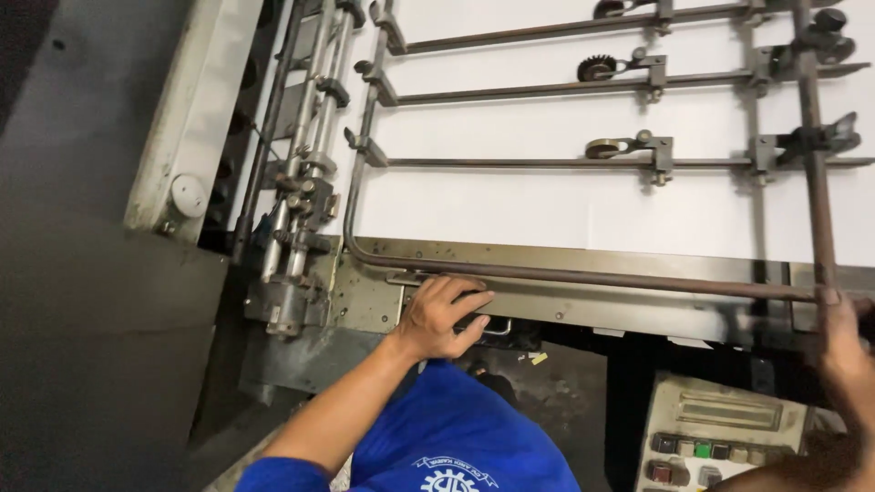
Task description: Adjusting the guide rails and feed mechanism of an industrial printing press.
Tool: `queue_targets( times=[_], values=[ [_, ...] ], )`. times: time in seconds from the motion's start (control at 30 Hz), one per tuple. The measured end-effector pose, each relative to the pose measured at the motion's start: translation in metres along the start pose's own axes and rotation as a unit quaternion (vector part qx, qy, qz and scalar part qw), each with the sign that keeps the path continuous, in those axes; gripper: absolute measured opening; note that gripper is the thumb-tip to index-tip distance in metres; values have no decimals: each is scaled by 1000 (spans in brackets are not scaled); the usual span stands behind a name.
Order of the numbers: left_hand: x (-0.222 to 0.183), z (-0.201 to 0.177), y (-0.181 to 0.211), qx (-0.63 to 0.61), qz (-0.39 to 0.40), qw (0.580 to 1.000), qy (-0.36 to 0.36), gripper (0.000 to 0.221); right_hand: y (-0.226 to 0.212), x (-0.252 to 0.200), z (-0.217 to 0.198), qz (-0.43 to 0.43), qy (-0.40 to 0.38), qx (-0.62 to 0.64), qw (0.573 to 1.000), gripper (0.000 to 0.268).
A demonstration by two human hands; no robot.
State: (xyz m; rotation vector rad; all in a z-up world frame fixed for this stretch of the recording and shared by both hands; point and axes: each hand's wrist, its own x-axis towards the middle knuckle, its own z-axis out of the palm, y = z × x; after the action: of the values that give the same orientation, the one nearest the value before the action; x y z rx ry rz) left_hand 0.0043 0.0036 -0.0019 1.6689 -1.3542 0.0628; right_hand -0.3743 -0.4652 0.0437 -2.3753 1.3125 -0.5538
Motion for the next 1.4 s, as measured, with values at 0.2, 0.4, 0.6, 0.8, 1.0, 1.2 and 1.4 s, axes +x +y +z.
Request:
queue_targets(
  times=[0.2, 0.4, 0.6, 0.8, 1.0, 1.2, 1.4],
  values=[
    [2, 3, 0, 5, -2, 1000, -6, 33, -164, -66, -25, -103, 107, -91, 985, 36],
    [2, 7, -2, 21, 16, 1000, 3, 32, -194, -70, -36, -190, 149, -182, 953, 32],
    [4, 6, 0, 28, 8, 1000, -2, 32, -249, -76, -46, -141, 169, -227, 949, 37],
    [4, 7, 2, 50, -6, 999, -2, 32, -235, -73, -40, -152, 180, -239, 942, 36],
    [7, 8, 4, 48, -5, 999, 0, 33, -254, -73, -47, -136, 171, -196, 956, 35],
    [3, 13, -2, 55, -3, 998, -3, 33, -256, -72, -48, -139, 173, -182, 958, 34],
    [3, 14, -3, 64, 1, 998, -3, 33, -261, -74, -51, -142, 169, -179, 959, 36]
  ],
)
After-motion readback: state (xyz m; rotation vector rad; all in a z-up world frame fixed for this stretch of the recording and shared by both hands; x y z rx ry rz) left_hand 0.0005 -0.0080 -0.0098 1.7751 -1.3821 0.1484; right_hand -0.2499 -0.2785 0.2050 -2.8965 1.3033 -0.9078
